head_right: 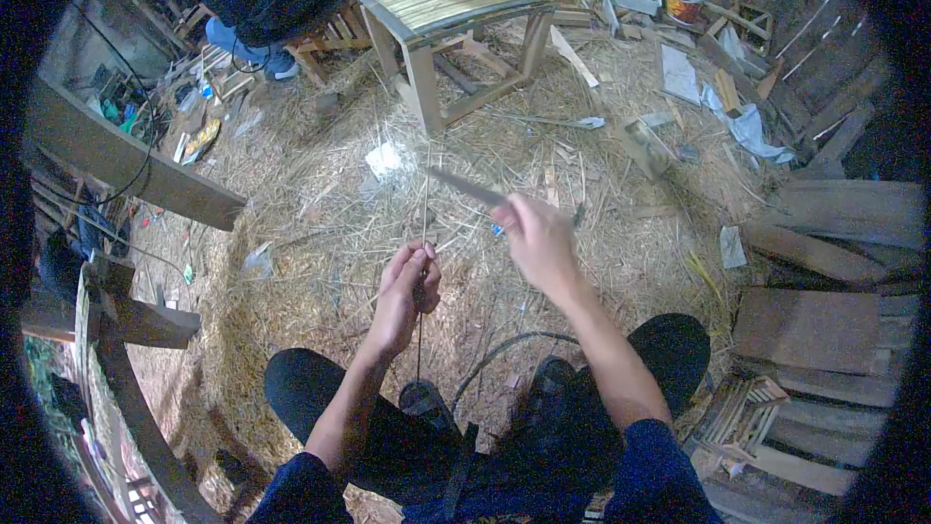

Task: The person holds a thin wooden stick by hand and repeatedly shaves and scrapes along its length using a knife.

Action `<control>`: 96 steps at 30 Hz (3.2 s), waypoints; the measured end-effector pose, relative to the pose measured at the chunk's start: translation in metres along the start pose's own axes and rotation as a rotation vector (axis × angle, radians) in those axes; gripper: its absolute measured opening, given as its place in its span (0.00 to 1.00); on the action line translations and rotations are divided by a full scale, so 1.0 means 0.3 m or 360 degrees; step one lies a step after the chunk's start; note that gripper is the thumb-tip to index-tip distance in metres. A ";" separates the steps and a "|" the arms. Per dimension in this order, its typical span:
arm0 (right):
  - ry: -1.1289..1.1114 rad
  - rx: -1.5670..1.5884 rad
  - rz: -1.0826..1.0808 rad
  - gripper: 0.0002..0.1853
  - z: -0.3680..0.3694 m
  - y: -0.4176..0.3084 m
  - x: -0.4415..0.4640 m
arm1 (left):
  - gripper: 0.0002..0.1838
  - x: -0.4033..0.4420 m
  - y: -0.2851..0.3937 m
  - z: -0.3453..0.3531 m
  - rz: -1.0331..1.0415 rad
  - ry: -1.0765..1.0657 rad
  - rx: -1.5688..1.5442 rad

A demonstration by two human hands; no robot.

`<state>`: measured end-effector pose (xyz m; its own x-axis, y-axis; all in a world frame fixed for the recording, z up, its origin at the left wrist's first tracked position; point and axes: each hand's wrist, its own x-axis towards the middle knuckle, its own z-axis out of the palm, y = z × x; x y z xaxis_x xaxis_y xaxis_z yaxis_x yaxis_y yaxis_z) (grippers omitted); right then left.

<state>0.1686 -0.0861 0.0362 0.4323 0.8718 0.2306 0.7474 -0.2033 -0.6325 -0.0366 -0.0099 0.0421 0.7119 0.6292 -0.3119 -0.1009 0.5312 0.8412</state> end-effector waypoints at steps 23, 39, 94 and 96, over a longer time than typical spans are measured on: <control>-0.0091 -0.0010 -0.0756 0.14 -0.002 -0.046 -0.022 | 0.10 0.002 -0.045 0.001 0.0373 -0.0006 0.0810; 0.0204 -0.0199 -0.0099 0.21 -0.081 0.016 0.040 | 0.09 -0.008 -0.006 -0.010 0.0086 0.0026 0.0232; -0.0167 0.0078 -0.0751 0.19 0.013 -0.054 -0.034 | 0.10 -0.014 -0.052 0.012 0.0256 0.0064 0.0814; -0.0223 0.0022 -0.0714 0.18 -0.008 -0.061 -0.026 | 0.10 -0.012 -0.058 0.015 0.0212 0.0093 0.0729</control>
<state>0.1528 -0.0904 0.0478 -0.0050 0.9242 0.3819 0.8376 0.2125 -0.5033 -0.0345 -0.0239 0.0306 0.6719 0.7126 -0.2016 0.1373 0.1477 0.9795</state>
